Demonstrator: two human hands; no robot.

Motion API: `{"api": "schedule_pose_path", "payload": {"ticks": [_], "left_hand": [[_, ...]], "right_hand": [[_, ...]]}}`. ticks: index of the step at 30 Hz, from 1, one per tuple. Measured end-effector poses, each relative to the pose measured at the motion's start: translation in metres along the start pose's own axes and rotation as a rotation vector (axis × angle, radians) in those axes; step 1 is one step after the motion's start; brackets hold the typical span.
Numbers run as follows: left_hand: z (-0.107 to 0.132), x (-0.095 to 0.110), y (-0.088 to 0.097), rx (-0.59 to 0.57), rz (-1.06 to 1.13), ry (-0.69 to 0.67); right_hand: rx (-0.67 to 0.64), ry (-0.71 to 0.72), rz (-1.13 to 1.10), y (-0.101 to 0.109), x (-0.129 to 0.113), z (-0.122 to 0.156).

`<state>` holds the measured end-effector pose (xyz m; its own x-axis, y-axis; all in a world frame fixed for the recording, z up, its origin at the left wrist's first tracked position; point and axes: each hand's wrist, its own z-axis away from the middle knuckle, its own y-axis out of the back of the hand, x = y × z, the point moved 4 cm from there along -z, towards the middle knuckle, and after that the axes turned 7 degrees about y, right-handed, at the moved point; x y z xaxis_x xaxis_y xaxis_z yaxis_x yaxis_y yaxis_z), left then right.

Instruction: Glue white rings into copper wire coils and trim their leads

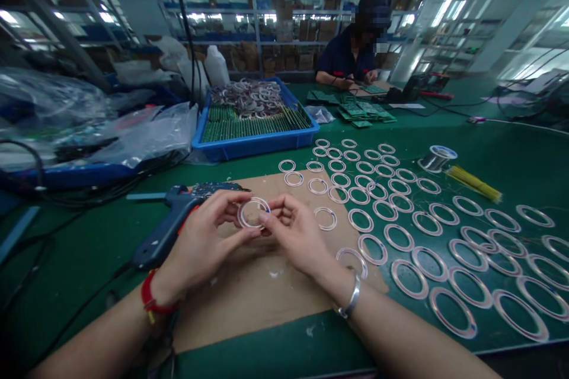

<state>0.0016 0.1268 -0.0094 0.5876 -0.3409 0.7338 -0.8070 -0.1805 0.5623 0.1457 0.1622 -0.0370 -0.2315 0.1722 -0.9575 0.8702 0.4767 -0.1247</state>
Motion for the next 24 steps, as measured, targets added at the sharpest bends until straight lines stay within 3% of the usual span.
{"api": "schedule_pose_path", "payload": {"ticks": [6, 15, 18, 21, 24], "left_hand": [[0.001, -0.007, -0.004, -0.133, 0.280, 0.170], [0.000, -0.006, 0.009, -0.117, 0.087, 0.068], [-0.001, -0.005, 0.008, -0.092, -0.036, 0.037], [-0.002, -0.008, 0.003, -0.138, -0.099, 0.051], [-0.003, -0.010, 0.006, -0.063, -0.170, 0.063]], "right_hand": [[0.011, 0.022, 0.067, 0.006, -0.004, -0.001], [-0.058, -0.068, 0.128, 0.006, -0.010, 0.000], [-0.139, -0.148, 0.129, 0.006, -0.007, 0.000], [-0.226, -0.233, 0.136, 0.007, -0.005, 0.001], [-0.453, -0.351, 0.175, 0.009, -0.010, 0.007]]}}
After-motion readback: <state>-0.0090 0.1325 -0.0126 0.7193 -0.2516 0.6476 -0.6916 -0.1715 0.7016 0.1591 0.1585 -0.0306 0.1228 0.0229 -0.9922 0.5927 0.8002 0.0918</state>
